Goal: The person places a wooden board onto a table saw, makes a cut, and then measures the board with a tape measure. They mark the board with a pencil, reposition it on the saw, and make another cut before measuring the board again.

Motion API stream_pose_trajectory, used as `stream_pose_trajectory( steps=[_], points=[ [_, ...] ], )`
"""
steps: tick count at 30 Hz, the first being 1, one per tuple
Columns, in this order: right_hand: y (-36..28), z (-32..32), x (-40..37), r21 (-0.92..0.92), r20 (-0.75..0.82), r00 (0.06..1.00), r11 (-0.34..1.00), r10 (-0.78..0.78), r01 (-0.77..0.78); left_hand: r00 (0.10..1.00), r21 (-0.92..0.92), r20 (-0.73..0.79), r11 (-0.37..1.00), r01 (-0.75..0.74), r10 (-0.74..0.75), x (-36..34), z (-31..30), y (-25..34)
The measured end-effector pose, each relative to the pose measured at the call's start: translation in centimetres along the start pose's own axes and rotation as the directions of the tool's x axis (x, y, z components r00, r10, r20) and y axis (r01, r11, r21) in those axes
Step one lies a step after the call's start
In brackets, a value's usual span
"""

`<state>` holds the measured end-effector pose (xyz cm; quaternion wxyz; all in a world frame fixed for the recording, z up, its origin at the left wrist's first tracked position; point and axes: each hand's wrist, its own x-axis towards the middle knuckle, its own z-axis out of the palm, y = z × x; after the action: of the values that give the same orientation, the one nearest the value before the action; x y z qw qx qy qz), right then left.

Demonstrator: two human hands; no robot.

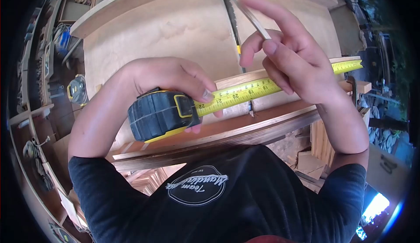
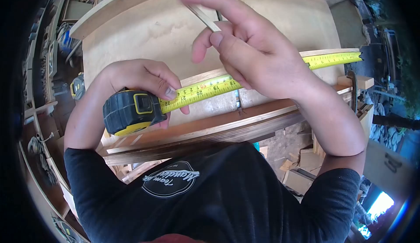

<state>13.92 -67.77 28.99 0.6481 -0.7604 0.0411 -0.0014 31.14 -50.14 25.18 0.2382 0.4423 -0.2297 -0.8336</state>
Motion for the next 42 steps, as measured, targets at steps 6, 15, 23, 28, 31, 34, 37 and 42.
stream_pose_trajectory(
  steps=[6, 15, 23, 28, 31, 34, 37, 42],
  points=[
    [0.8, 0.0, 0.7, 0.475, 0.234, 0.971, 0.877, -0.044, -0.074, 0.988, -0.074, -0.122, 0.992, -0.099, 0.090, -0.4, 0.4, -0.7],
    [0.6, 1.2, 0.9, 0.078, 0.124, 0.986, 0.990, 0.107, -0.117, 0.989, -0.067, -0.144, 0.997, -0.044, 0.034, -0.3, 0.3, -0.6],
    [1.8, 1.2, 0.7, -0.178, 0.137, 0.989, 0.984, 0.054, -0.029, 0.997, -0.074, -0.049, 0.995, -0.065, 0.062, 0.0, 0.0, -0.7],
    [2.4, 1.4, 0.7, -0.225, 0.149, 0.989, 0.973, -0.026, 0.059, 0.997, -0.081, -0.049, 0.995, -0.065, 0.061, -0.1, 0.1, -0.6],
    [2.7, 1.7, 0.6, -0.225, 0.123, 0.984, 0.962, -0.131, 0.156, 0.994, -0.061, -0.098, 0.997, -0.054, 0.048, -0.2, 0.3, -0.6],
    [2.7, 1.8, 0.6, -0.226, 0.121, 0.987, 0.965, -0.108, 0.133, 0.993, -0.087, -0.107, 0.994, -0.062, 0.053, -0.2, 0.3, -0.6],
    [2.5, 1.8, 0.6, -0.247, 0.111, 0.989, 0.961, -0.099, 0.124, 0.996, -0.094, -0.083, 0.994, -0.052, 0.044, -0.2, 0.2, -0.5],
    [2.2, 1.6, 0.5, -0.285, 0.145, 0.988, 0.955, -0.047, 0.087, 0.997, -0.103, -0.070, 0.993, -0.053, 0.046, -0.3, 0.3, -0.4]
  ],
)
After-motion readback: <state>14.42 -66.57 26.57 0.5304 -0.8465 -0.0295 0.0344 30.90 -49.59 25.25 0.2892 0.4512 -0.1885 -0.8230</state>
